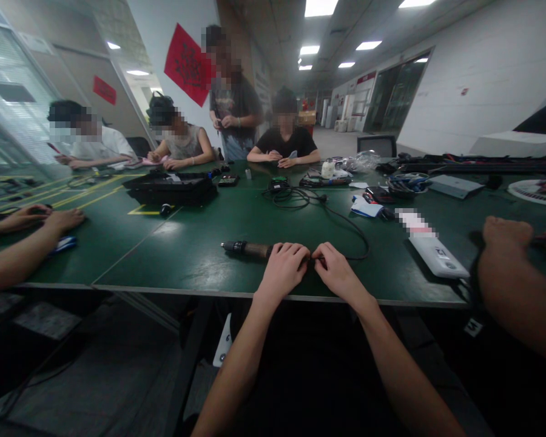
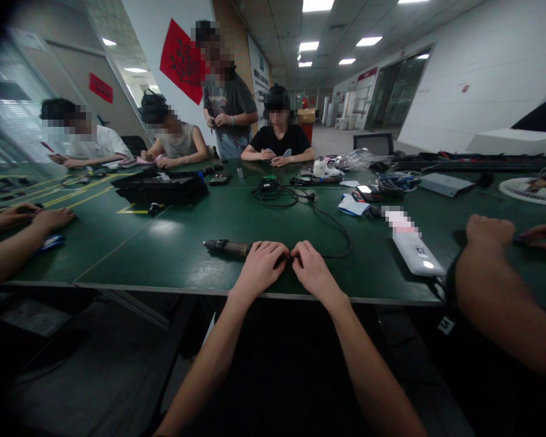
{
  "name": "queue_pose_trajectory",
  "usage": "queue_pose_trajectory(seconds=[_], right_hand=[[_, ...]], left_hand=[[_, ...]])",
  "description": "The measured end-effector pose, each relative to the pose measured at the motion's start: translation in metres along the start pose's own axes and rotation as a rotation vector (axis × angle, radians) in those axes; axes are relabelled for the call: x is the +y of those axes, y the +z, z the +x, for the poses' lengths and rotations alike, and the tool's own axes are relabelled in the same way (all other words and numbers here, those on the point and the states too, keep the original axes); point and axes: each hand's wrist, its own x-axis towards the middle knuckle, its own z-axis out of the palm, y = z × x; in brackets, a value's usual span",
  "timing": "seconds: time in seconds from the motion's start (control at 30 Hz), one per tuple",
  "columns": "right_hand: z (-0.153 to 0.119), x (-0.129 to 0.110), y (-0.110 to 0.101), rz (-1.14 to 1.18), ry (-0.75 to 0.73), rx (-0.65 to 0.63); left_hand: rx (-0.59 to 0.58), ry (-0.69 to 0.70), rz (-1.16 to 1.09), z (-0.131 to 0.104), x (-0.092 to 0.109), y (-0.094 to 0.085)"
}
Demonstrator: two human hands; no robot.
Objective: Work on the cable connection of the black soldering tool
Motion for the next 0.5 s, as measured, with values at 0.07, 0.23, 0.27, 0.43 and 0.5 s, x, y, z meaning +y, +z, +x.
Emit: queue_pose_trajectory(seconds=[0.07,0.23,0.27,0.43,0.5], right_hand=[[0.0006,0.0012,-0.0002,0.020,0.005,0.004],[0.0009,0.0031,-0.0009,0.061,0.015,0.003],[0.0009,0.0033,-0.0010,0.065,0.021,0.004],[0.0006,0.0035,-0.0017,0.078,0.036,0.000],[0.0007,0.0035,-0.0019,0.078,0.037,-0.003]], left_hand=[[0.005,0.007,-0.008,-0.0001,0.0000,-0.0004],[0.002,-0.014,-0.017,0.0005,-0.0013,-0.0001],[0.004,-0.015,-0.021,0.0006,-0.0014,-0.0001],[0.007,-0.005,-0.024,0.0004,-0.0011,-0.0004],[0.007,-0.019,-0.023,0.0003,-0.0009,-0.0005]])
